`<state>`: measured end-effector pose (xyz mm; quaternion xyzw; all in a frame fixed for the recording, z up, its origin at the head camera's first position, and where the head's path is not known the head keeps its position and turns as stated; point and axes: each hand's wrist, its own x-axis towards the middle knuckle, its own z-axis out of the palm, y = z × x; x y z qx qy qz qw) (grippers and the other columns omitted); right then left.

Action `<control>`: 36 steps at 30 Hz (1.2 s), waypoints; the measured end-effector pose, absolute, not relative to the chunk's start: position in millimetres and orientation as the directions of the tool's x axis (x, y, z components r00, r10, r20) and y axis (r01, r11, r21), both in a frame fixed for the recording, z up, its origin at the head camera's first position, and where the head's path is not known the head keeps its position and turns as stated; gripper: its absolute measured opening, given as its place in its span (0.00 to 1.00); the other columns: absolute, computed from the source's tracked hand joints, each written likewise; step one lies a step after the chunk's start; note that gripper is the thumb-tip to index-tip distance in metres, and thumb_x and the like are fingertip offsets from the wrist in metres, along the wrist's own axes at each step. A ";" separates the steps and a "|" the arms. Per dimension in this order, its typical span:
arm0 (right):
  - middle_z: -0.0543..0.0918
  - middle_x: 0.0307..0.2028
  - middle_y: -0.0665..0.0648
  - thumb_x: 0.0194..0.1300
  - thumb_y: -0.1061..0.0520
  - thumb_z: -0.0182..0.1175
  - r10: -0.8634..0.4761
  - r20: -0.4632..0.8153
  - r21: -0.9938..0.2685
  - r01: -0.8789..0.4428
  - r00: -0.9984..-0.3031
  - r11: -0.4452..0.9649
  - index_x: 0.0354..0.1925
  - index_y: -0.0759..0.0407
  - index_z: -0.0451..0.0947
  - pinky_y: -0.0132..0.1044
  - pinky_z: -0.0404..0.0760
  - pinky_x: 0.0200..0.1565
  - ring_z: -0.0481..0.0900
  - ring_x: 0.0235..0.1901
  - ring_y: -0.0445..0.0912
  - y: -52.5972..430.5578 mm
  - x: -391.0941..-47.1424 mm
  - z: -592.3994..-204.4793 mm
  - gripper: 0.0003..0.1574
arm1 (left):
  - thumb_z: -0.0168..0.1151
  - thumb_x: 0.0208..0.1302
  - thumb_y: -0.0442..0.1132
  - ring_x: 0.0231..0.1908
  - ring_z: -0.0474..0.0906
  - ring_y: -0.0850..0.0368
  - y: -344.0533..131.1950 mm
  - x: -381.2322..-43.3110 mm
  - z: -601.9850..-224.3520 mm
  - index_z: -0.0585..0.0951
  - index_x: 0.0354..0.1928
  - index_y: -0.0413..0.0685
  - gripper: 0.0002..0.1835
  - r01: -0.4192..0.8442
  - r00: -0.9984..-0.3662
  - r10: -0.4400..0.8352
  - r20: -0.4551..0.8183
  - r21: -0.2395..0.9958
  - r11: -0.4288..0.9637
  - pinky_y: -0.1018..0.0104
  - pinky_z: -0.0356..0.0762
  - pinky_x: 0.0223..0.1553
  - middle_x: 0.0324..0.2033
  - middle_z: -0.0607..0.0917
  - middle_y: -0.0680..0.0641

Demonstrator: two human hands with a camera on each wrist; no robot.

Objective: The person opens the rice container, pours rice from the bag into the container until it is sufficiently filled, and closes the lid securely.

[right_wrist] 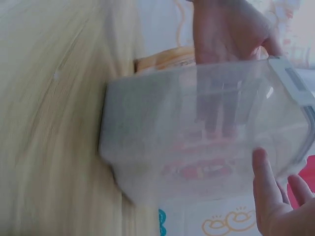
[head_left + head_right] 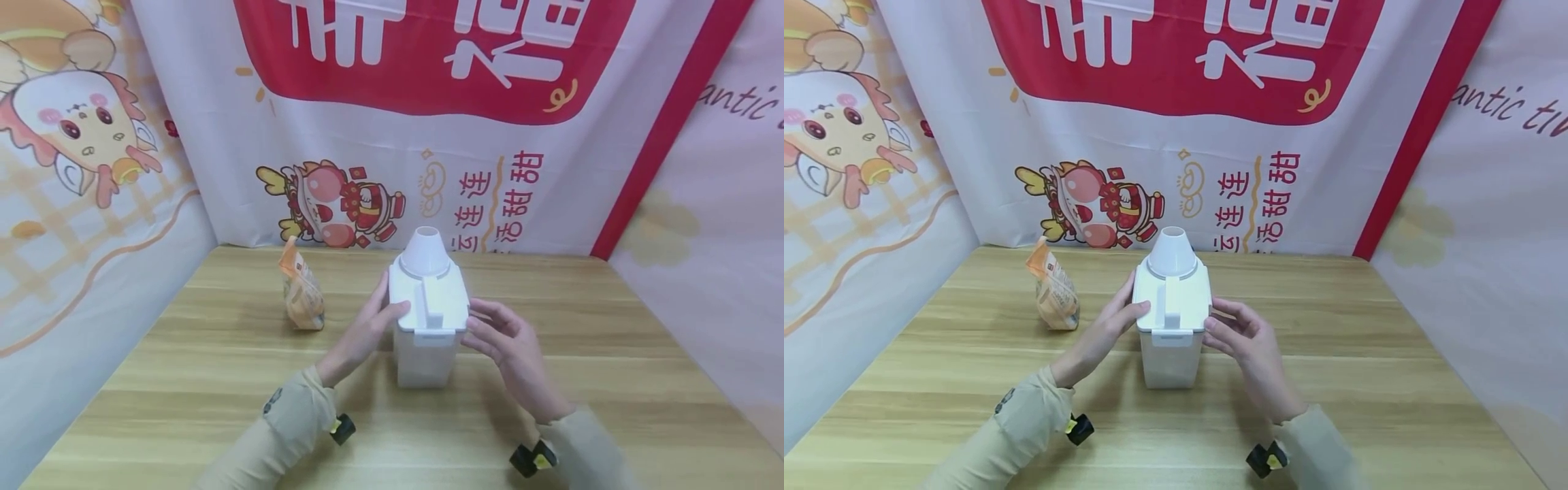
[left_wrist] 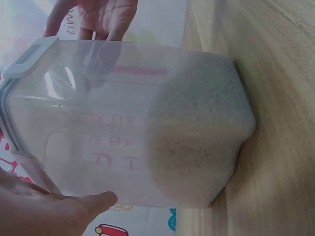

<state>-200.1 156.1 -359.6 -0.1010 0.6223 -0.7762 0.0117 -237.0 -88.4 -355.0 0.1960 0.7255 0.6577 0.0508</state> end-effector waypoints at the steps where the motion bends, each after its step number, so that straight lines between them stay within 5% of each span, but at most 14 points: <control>1: 0.74 0.58 0.66 0.68 0.60 0.62 -0.155 0.140 -0.969 -0.103 -0.978 -0.226 0.62 0.71 0.69 0.48 0.78 0.54 0.78 0.53 0.54 159.0 -201.7 -358.4 0.28 | 0.53 0.72 0.54 0.73 0.39 0.62 -88.7 -237.4 -354.0 0.39 0.78 0.54 0.45 0.215 -0.919 0.349 0.180 0.975 0.062 0.57 0.40 0.72 0.76 0.41 0.56; 6: 0.74 0.60 0.64 0.72 0.53 0.59 -0.216 0.101 -0.979 -0.058 -0.971 -0.198 0.64 0.74 0.65 0.50 0.75 0.57 0.74 0.59 0.56 172.8 -211.5 -346.1 0.33 | 0.54 0.72 0.54 0.72 0.50 0.55 -90.4 -239.5 -348.8 0.48 0.78 0.53 0.40 0.194 -0.935 0.321 0.152 0.976 0.102 0.51 0.54 0.69 0.75 0.52 0.53; 12: 0.68 0.65 0.65 0.71 0.50 0.60 -0.298 0.003 -0.991 0.037 -0.955 -0.128 0.68 0.70 0.60 0.47 0.72 0.61 0.69 0.63 0.58 177.8 -223.0 -329.8 0.38 | 0.57 0.71 0.54 0.62 0.70 0.48 -97.1 -237.7 -336.1 0.62 0.72 0.43 0.35 0.023 -0.972 0.234 -0.006 0.992 0.122 0.51 0.74 0.57 0.68 0.68 0.42; 20: 0.62 0.69 0.62 0.70 0.50 0.61 -0.352 -0.115 -0.985 0.152 -0.929 -0.078 0.72 0.67 0.53 0.47 0.69 0.64 0.63 0.66 0.58 166.2 -232.5 -316.8 0.44 | 0.56 0.73 0.43 0.58 0.73 0.42 -111.2 -244.2 -324.7 0.67 0.66 0.32 0.27 -0.166 -0.926 0.356 -0.127 0.983 -0.083 0.53 0.75 0.57 0.58 0.76 0.37; 25: 0.59 0.71 0.61 0.66 0.45 0.64 -0.341 -0.149 -0.985 0.171 -0.928 -0.036 0.74 0.65 0.49 0.47 0.67 0.64 0.62 0.67 0.56 155.1 -237.8 -316.2 0.52 | 0.58 0.72 0.40 0.58 0.74 0.44 -115.6 -248.0 -321.7 0.72 0.62 0.31 0.23 -0.241 -0.907 0.382 -0.178 0.962 -0.125 0.55 0.74 0.58 0.55 0.79 0.37; 36: 0.61 0.71 0.60 0.67 0.47 0.63 -0.286 -0.176 -0.984 0.175 -0.942 0.030 0.75 0.61 0.50 0.51 0.65 0.65 0.65 0.65 0.54 135.4 -239.0 -320.3 0.50 | 0.62 0.69 0.37 0.55 0.76 0.48 -121.0 -254.0 -316.8 0.78 0.57 0.34 0.18 -0.313 -0.891 0.393 -0.227 0.934 -0.173 0.56 0.73 0.59 0.54 0.80 0.40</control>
